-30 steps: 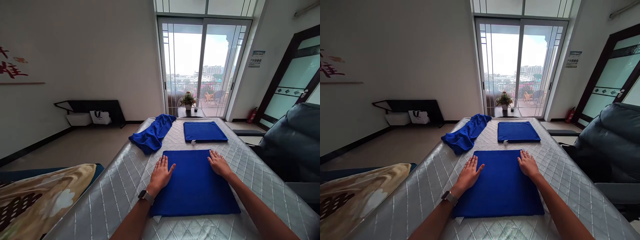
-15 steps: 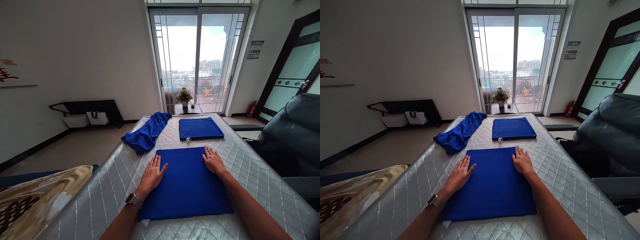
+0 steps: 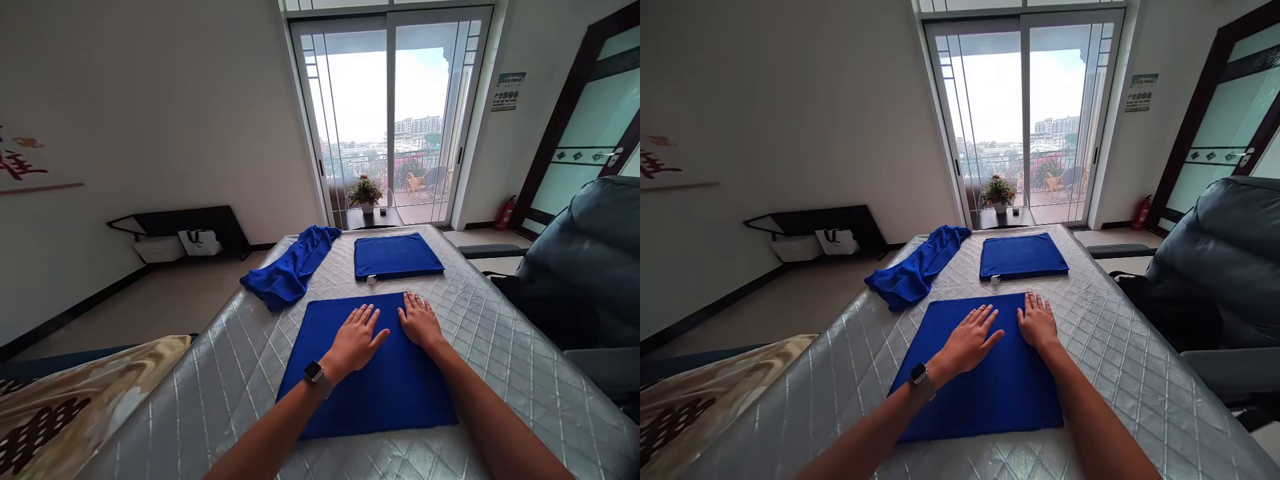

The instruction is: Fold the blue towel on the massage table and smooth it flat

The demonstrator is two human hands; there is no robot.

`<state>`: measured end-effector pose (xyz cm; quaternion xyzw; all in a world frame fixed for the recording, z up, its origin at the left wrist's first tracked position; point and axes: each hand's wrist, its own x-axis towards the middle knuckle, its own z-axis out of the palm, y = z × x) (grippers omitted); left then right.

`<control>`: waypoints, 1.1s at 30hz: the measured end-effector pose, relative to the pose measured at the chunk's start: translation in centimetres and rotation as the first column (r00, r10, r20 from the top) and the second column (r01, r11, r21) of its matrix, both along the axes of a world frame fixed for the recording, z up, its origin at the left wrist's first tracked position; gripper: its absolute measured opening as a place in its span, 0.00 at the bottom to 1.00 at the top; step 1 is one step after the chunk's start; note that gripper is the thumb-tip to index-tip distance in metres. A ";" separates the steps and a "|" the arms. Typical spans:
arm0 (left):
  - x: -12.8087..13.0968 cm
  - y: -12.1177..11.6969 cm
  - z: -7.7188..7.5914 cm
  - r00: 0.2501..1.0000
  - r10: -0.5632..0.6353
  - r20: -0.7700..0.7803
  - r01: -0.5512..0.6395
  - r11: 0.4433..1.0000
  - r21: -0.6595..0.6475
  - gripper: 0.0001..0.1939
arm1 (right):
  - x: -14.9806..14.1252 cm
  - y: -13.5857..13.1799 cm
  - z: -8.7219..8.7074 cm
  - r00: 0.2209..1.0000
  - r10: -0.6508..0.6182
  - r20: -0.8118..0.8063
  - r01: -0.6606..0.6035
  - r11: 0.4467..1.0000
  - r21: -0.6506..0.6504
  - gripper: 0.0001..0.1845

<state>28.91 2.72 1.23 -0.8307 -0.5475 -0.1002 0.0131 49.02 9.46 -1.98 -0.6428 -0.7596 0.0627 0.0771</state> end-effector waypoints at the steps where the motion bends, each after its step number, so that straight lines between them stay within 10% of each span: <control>1: 1.6 0.8 -0.1 1.000 -0.016 0.022 0.016 1.000 0.010 0.37 | 0.0 0.0 0.0 1.000 0.003 0.005 -0.003 1.000 0.002 0.37; 7: 5.1 5.0 -1.6 0.995 0.051 0.088 -0.049 0.998 -0.029 0.33 | 0.3 -0.1 0.2 1.000 0.022 0.019 -0.022 1.000 -0.012 0.36; 19: -12.4 3.6 -2.7 0.908 0.419 -0.017 -0.418 0.902 -0.103 0.43 | 0.2 -0.1 0.1 1.000 0.001 0.012 -0.001 1.000 -0.019 0.37; 33: -12.7 3.5 -3.7 0.912 0.410 0.020 -0.409 0.912 -0.035 0.45 | 0.2 -1.0 0.9 0.995 0.005 0.103 -0.006 1.000 0.016 0.35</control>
